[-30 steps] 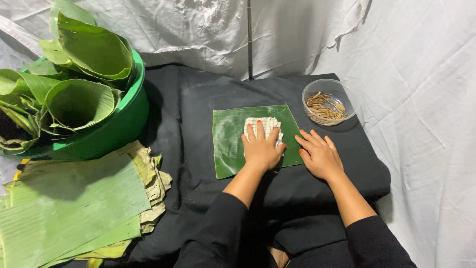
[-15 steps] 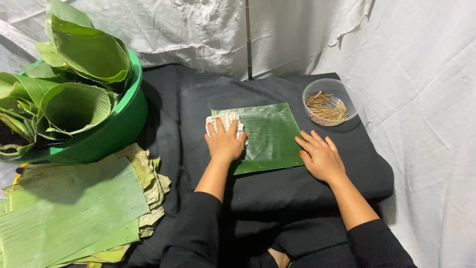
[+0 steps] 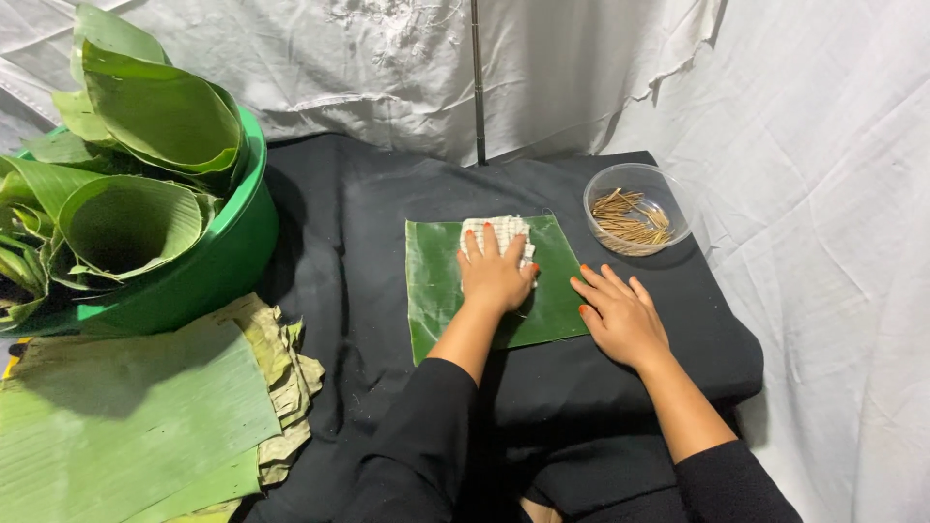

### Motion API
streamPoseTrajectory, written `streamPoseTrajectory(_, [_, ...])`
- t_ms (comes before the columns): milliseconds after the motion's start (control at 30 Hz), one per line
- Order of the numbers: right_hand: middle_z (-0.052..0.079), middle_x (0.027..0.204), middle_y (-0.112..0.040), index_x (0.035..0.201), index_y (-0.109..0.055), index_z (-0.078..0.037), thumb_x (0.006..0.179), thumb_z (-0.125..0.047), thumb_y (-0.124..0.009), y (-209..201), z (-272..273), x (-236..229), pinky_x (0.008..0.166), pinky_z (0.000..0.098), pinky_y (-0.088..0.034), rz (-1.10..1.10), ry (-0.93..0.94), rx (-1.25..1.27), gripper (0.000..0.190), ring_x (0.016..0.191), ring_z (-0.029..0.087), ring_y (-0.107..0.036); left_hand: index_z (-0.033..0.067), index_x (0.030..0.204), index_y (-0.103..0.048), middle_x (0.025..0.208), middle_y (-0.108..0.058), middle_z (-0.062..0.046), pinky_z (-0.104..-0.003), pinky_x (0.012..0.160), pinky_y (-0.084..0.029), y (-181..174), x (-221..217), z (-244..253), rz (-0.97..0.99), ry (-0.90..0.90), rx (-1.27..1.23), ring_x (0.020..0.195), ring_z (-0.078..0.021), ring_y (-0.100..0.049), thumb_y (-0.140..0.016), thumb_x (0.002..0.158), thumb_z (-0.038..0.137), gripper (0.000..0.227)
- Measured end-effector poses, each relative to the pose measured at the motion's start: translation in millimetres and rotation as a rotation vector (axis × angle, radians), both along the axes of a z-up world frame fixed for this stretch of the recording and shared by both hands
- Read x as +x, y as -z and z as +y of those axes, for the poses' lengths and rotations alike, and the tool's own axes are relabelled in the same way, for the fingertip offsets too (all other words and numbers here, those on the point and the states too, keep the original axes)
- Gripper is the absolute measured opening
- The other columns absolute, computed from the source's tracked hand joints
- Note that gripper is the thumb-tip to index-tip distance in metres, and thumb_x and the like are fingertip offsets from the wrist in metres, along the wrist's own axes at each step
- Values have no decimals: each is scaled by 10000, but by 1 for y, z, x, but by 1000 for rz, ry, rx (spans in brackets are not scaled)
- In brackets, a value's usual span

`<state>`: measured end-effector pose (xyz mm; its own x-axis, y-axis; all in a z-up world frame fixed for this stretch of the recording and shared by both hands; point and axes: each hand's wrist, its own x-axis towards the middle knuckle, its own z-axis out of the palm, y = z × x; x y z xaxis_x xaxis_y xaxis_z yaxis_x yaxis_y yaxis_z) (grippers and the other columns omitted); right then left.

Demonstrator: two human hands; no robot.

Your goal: Wiping banana leaves with a cloth and folding them into cones for food packaging

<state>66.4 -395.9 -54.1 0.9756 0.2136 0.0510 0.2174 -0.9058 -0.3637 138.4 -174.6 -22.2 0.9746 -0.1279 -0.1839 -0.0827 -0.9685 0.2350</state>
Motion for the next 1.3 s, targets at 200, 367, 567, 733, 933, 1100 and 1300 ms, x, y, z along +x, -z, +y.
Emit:
streamPoseTrajectory(200, [-80, 1627, -400, 1497, -508, -356, 1030, -383, -465, 0, 0, 0, 1254, 546, -141, 9, 2, -4, 470, 1547, 213, -260, 343, 1578, -364, 1685, -180, -212, -637, 1197, -162, 1, 17, 38, -27, -84, 29, 1536, -526, -64, -375, 1009, 587, 619])
streamPoseTrajectory(367, [-77, 1625, -405, 1492, -509, -353, 1024, -382, -469, 3, -2, 1, 1246, 560, -168, -10, -16, -29, 471, 1539, 232, -284, 345, 1571, -386, 1681, -201, -212, -637, 1203, -160, 8, 20, 70, -47, -164, 13, 1538, -517, -73, -411, 1001, 591, 621])
streamPoseTrajectory(567, [-93, 1628, -396, 1491, -512, -354, 1035, -396, -450, 5, -1, 1, 1251, 557, -148, -8, -8, -20, 462, 1543, 218, -273, 320, 1581, -371, 1683, -181, -226, -659, 1206, -106, 1, 11, 62, -34, -202, 20, 1536, -524, -57, -400, 1003, 581, 635])
streamPoseTrajectory(733, [-96, 1622, -404, 1494, -506, -359, 1030, -393, -464, 5, -1, 3, 1254, 549, -155, -9, 2, -36, 467, 1542, 212, -277, 305, 1593, -358, 1685, -173, -233, -654, 1205, -96, -14, -13, 9, -8, -63, 2, 1537, -533, -40, -402, 1008, 565, 642])
streamPoseTrajectory(933, [-90, 1626, -401, 1494, -513, -341, 1037, -393, -448, 1, 0, 0, 1258, 547, -139, -1, -2, -18, 464, 1546, 213, -269, 306, 1580, -359, 1684, -145, -234, -658, 1207, -111, -2, -17, 4, -11, -18, -36, 1529, -547, -23, -391, 1000, 583, 643])
streamPoseTrajectory(1100, [-91, 1623, -408, 1491, -516, -358, 1027, -382, -471, 7, -2, 2, 1256, 553, -146, -7, -2, -20, 466, 1543, 217, -279, 315, 1567, -392, 1670, -200, -234, -651, 1193, -166, -13, -21, 36, -44, -109, -29, 1528, -537, -84, -420, 1000, 568, 622])
streamPoseTrajectory(1300, [-94, 1628, -398, 1501, -502, -368, 1028, -382, -464, 3, -1, 0, 1258, 556, -142, 0, 5, -20, 475, 1543, 217, -277, 324, 1566, -392, 1678, -183, -224, -652, 1199, -155, 2, -18, 89, -42, -236, -11, 1532, -526, -70, -420, 994, 577, 627])
